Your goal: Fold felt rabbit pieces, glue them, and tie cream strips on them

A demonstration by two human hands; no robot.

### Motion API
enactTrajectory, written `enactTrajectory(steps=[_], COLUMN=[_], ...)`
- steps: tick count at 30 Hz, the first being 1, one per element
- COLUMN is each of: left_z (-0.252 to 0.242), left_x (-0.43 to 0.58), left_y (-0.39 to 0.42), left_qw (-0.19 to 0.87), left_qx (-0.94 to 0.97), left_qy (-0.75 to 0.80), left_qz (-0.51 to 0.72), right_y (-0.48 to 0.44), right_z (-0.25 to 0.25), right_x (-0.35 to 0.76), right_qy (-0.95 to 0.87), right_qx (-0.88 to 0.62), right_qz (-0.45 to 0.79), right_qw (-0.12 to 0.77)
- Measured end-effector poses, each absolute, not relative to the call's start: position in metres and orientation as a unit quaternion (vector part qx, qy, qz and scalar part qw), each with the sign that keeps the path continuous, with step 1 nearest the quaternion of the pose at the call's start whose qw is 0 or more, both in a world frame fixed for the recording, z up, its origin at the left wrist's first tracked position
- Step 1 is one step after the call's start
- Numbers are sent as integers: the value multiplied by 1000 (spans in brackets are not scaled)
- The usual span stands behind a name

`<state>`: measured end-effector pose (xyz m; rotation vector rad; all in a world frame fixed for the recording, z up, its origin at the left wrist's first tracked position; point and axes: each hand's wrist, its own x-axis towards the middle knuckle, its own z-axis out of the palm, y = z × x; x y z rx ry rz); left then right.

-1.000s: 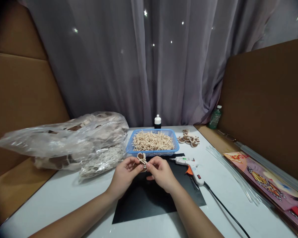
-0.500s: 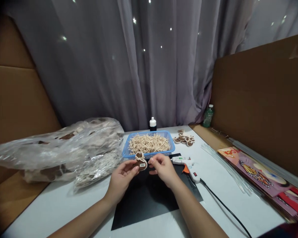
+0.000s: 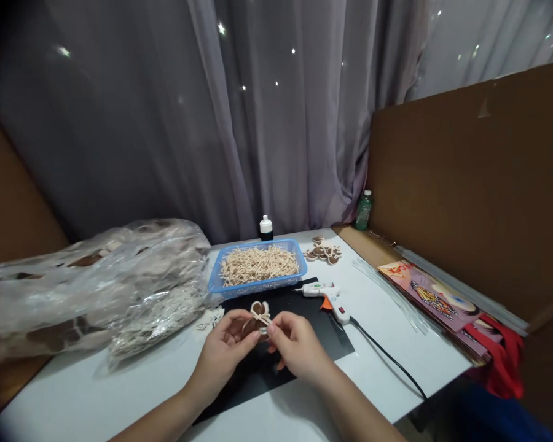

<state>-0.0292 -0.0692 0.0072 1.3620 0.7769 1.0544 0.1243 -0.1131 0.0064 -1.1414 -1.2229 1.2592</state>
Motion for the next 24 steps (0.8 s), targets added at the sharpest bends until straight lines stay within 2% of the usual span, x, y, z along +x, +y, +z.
enactTrajectory(steps=[3, 5, 11, 18, 24], left_z=[1, -4, -16, -6, -4], left_x=[-32, -34, -33, -33, -31], left_y=[-69, -68, -66, -69, -69], left_qw=[611, 607, 565, 503, 438], left_qx=[612, 639, 710, 764, 817], left_qy=[323, 328, 327, 336, 328], left_qz=[383, 339, 264, 225, 184], right_y=[-114, -104, -28, -16, -21], right_z=[11, 20, 42, 4, -15], right_x=[156, 194, 292, 316, 315], right_qy=[-478, -442, -380, -395, -444], right_qx=[-547, -650, -768, -824, -824], right_qz=[483, 409, 334, 289, 241], right_qw=[489, 463, 392, 284, 257])
